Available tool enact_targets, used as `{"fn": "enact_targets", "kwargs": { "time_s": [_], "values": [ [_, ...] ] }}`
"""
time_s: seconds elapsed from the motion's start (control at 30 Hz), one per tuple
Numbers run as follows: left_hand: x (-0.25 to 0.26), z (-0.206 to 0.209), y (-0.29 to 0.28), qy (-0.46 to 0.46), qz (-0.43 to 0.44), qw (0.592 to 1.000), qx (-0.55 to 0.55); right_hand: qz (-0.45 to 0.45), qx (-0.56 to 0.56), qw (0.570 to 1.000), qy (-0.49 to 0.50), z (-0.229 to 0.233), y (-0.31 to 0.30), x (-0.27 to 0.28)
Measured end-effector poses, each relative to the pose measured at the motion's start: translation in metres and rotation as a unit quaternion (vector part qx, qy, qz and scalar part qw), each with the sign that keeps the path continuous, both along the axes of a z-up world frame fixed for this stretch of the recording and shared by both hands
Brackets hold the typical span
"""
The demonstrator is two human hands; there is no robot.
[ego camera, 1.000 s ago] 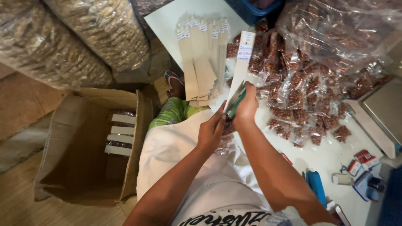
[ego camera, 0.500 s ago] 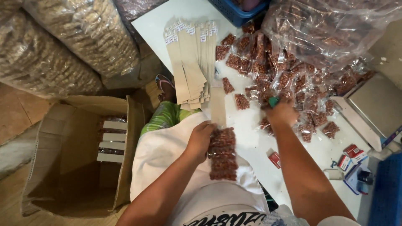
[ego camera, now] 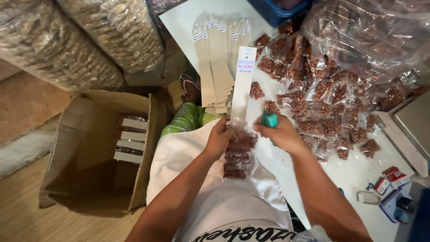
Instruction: Attaching small plastic bags of nuts to cardboard display strips using a handheld stapler
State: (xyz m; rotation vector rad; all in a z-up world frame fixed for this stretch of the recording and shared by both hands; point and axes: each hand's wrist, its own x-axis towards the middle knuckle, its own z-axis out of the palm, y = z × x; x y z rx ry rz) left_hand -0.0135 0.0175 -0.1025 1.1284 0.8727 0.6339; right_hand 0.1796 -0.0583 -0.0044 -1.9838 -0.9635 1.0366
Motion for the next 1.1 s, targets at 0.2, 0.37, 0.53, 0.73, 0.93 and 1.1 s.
{"fn": "enact_targets", "kwargs": {
  "time_s": [0.2, 0.37, 0.53, 0.73, 0.93, 1.1],
  "values": [
    [0.001, 0.035, -0.013, -0.063, 0.064, 0.996, -0.008, -0.031, 0.032, 0.999, 0.022, -0.048, 0.022, -0.007],
    [-0.001, 0.032, -0.015, 0.067, 0.024, 0.991, 0.11, -0.008, 0.035, 0.999, -0.029, -0.029, 0.027, -0.004],
    [-0.004, 0.026, -0.019, 0.089, 0.013, 0.988, 0.129, -0.07, -0.004, 0.997, -0.017, 0.025, 0.037, -0.03],
    [-0.007, 0.043, -0.022, 0.093, -0.006, 0.984, 0.155, -0.399, 0.035, 0.897, 0.187, 0.041, 0.071, -0.071],
    [-0.011, 0.084, -0.03, 0.133, -0.033, 0.976, 0.171, -0.433, 0.069, 0.863, 0.249, 0.056, 0.082, -0.094],
    [0.004, 0.091, -0.027, 0.169, -0.018, 0.98, 0.102, -0.471, 0.148, 0.814, 0.306, 0.034, 0.081, -0.069]
  ]
}}
